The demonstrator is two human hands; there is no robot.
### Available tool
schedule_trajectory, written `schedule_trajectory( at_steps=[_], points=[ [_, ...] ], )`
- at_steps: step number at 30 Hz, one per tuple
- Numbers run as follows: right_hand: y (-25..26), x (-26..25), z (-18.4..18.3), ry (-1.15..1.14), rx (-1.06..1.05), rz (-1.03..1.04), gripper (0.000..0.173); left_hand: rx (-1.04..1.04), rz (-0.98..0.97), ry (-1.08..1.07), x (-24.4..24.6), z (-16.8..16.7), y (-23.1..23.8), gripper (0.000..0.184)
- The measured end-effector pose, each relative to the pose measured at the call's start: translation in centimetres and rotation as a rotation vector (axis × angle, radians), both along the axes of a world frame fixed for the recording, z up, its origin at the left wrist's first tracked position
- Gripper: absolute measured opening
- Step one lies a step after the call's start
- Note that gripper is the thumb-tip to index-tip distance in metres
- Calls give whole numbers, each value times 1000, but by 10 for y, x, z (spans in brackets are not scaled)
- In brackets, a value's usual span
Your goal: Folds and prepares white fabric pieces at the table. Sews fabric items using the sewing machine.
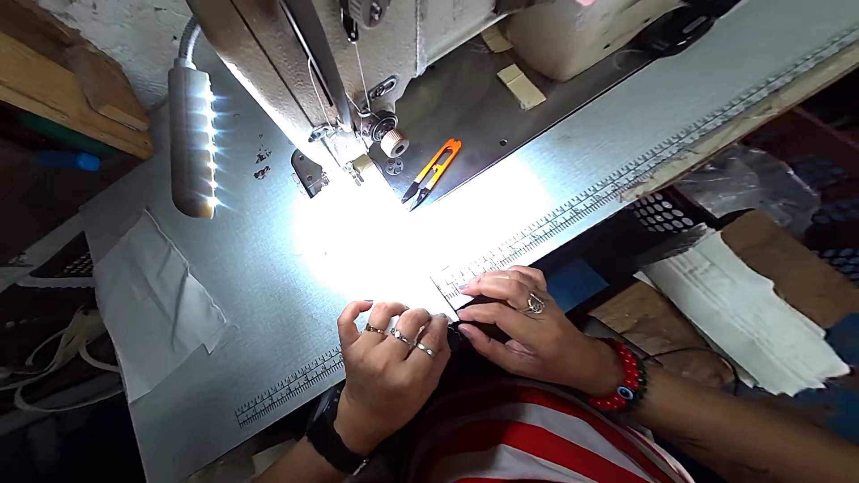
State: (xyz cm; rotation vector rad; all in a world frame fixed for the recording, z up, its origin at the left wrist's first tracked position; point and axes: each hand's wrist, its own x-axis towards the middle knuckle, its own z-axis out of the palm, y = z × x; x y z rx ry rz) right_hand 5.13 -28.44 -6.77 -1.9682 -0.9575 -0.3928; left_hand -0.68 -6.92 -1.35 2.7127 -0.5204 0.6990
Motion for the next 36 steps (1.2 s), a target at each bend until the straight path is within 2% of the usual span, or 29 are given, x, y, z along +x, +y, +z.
schedule_trajectory(
  at_steps=[7,27,33,36],
  points=[
    [2,-4,4,31,-11,-6,16,-109,0,-49,0,0,-2,10],
    [-1,0,3,-36,-111,25,18,4,14,20,4,-5,-8,17],
    [-14,11,9,-39,-81,114,15,50,-6,83,4,-6,-9,19],
    [-18,20,11,-79,-104,157,24,74,-33,103,3,-6,-5,22]
  ],
)
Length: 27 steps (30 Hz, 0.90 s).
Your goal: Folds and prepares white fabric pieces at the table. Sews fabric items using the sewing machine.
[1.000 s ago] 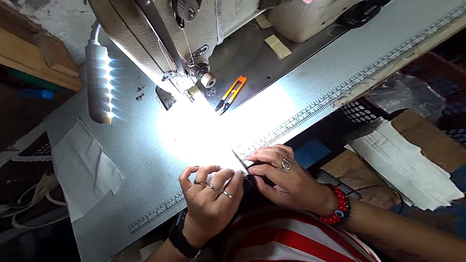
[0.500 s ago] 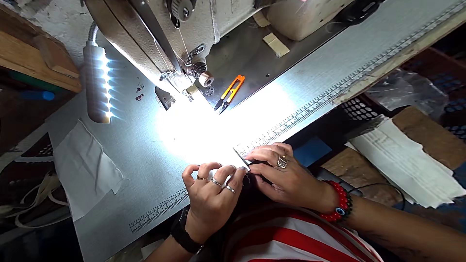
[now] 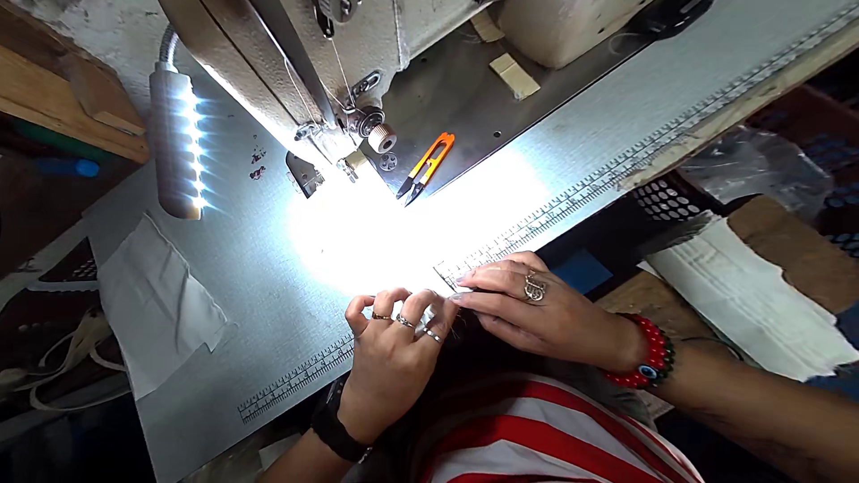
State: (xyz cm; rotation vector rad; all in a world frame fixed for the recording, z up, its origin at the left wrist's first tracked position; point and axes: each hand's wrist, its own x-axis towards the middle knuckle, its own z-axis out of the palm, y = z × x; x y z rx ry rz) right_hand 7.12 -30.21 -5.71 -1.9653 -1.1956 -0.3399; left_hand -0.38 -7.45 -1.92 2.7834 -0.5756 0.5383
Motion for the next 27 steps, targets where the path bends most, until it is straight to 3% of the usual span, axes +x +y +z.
schedule_trajectory(
  at_steps=[10,13,16,22,27],
  points=[
    [19,1,6,-133,-58,19,21,-99,-75,23,-12,8,25,19],
    [13,2,3,-127,-66,11,21,-120,-24,158,-9,20,42,39],
    [12,3,5,-126,-76,9,20,-128,9,164,2,31,55,39],
    [15,5,11,-155,-130,13,20,6,-47,202,43,20,48,41],
    [12,5,19,-159,-193,21,25,39,-56,168,19,21,32,33]
  ],
)
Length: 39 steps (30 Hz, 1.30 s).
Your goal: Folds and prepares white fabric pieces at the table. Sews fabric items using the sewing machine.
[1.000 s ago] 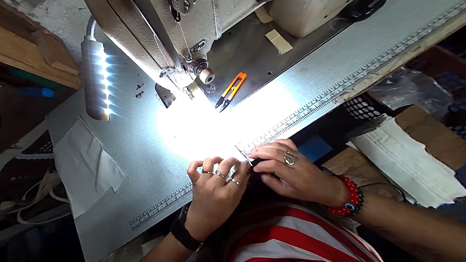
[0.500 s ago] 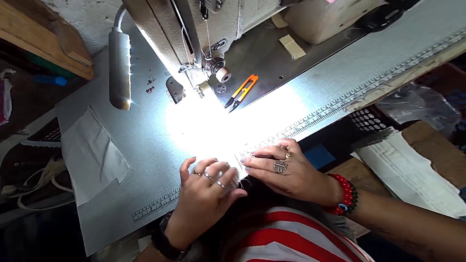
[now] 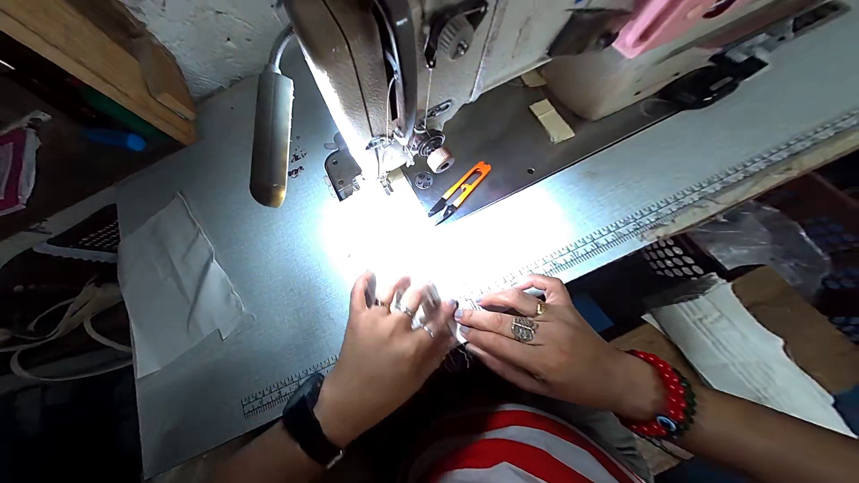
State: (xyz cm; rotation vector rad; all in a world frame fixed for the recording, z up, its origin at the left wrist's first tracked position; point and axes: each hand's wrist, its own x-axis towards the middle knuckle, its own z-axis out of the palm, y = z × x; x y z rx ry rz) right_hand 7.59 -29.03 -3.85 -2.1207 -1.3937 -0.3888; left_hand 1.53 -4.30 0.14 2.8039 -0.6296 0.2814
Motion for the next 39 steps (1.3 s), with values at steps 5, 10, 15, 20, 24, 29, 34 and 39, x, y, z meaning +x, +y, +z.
schedule_trajectory(
  at_steps=[5,10,15,20,24,29,34,39],
  points=[
    [10,15,13,-8,-69,8,33,-19,13,20,8,0,9,36],
    [31,47,25,-14,-166,25,36,11,-14,78,45,4,36,35],
    [38,71,27,-29,-193,98,37,-18,-88,-60,53,2,46,25],
    [34,83,23,28,-108,130,35,-72,-101,-95,48,-6,47,21],
    [30,82,18,54,-55,94,33,-76,-99,-95,48,-6,46,21],
    [27,77,20,33,-69,86,32,-82,-85,-116,47,-5,42,20],
    [29,74,23,27,-86,67,31,-87,-104,-149,45,-5,42,22],
    [33,68,18,23,-78,52,30,-70,-105,-193,44,-5,41,17]
  ],
)
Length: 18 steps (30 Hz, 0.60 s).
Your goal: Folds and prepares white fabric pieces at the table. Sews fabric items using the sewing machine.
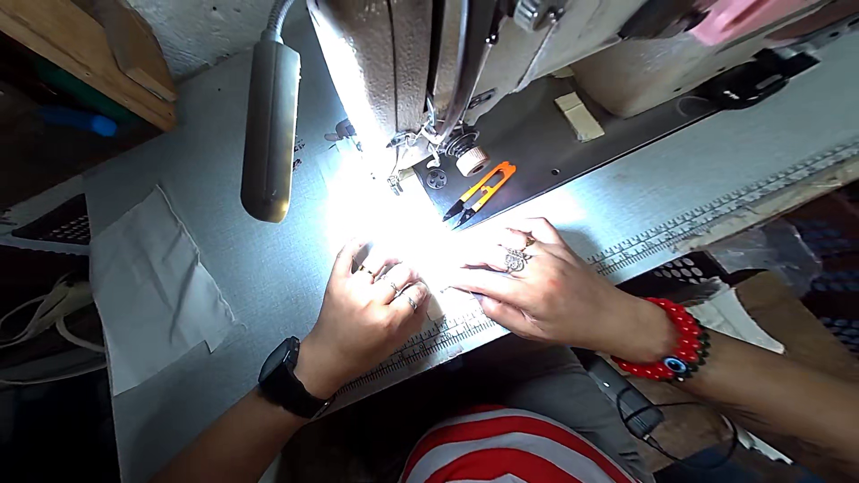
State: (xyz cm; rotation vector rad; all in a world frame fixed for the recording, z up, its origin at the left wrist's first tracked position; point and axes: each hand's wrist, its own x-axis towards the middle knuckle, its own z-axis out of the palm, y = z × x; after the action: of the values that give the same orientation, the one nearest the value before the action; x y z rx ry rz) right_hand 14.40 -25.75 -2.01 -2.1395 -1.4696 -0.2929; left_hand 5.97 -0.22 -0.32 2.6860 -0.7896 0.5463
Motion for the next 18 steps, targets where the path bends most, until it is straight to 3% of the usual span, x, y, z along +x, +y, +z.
schedule_trajectory(
  at_steps=[11,18],
  points=[
    [7,-5,10,-157,-126,-18,26,68,14,-12,-3,4,-3,18],
    [-1,-2,13,-63,-136,1,34,85,-96,101,-4,5,1,26]
  ],
)
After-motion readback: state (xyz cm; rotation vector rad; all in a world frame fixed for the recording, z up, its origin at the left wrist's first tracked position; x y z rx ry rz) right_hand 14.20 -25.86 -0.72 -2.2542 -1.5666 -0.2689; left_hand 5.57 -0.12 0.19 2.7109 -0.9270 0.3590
